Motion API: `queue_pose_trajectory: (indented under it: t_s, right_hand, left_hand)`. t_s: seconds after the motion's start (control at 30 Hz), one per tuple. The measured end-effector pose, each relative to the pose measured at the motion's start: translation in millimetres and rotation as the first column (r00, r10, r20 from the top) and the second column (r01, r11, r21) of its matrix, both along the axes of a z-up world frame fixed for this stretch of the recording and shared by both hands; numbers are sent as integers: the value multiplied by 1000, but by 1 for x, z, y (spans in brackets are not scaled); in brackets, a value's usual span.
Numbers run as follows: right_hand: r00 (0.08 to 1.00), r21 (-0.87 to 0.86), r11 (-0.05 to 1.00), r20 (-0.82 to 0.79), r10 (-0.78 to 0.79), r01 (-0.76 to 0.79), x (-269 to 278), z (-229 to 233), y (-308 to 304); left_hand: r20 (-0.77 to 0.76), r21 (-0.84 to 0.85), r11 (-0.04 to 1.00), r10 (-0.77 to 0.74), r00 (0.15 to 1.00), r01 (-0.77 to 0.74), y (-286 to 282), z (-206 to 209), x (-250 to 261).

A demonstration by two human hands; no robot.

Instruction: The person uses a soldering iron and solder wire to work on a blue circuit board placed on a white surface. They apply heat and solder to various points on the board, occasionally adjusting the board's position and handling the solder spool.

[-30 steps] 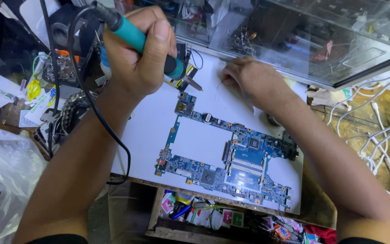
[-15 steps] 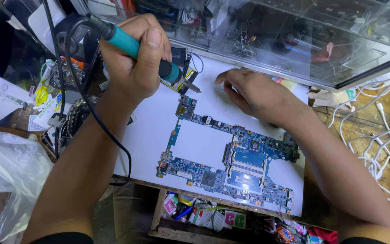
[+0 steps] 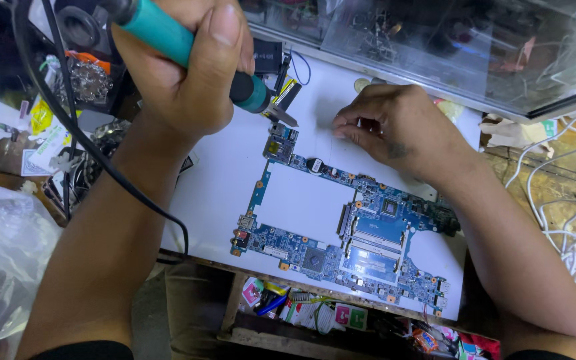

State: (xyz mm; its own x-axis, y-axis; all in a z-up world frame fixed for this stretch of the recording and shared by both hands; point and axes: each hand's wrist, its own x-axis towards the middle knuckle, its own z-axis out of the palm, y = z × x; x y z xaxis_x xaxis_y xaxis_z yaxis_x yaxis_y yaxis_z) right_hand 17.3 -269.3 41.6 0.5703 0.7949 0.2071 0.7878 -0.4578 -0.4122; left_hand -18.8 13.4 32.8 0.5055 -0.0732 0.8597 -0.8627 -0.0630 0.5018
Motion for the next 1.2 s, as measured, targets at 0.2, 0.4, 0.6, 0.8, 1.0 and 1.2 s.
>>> queue_pose_trajectory:
  t_s: [0.2,0.4,0.6,0.8,1.0,1.2]
  right_hand:
    - [999,30,999,18,30,-30,-2,11,1]
    - [996,6,999,-73,-47,48,-1,11,5]
    - [977,52,998,-215,-10,22,10,-2,3]
    - [942,82,997,-336,22,6,16,-13,2]
    - [965,58,992,-234,122,-111,16,-16,7]
    - [964,64,988,-219,149,-138,11,-7,10]
  left_hand:
    - [-16,-58,998,-23,1000,22,0,-8,4]
    - [-3,-23,1000,-12,1000,12,-1,-7,2]
    - [-29,-24,1000,5,1000,-6,2,-4,-1]
    - [-49,-98,994,-50,998,45,4,-14,-5]
    - [-98,-150,987,-69,993,54,11,-22,-9]
    - [-153,-107,993,-66,986,50,10,-26,-10]
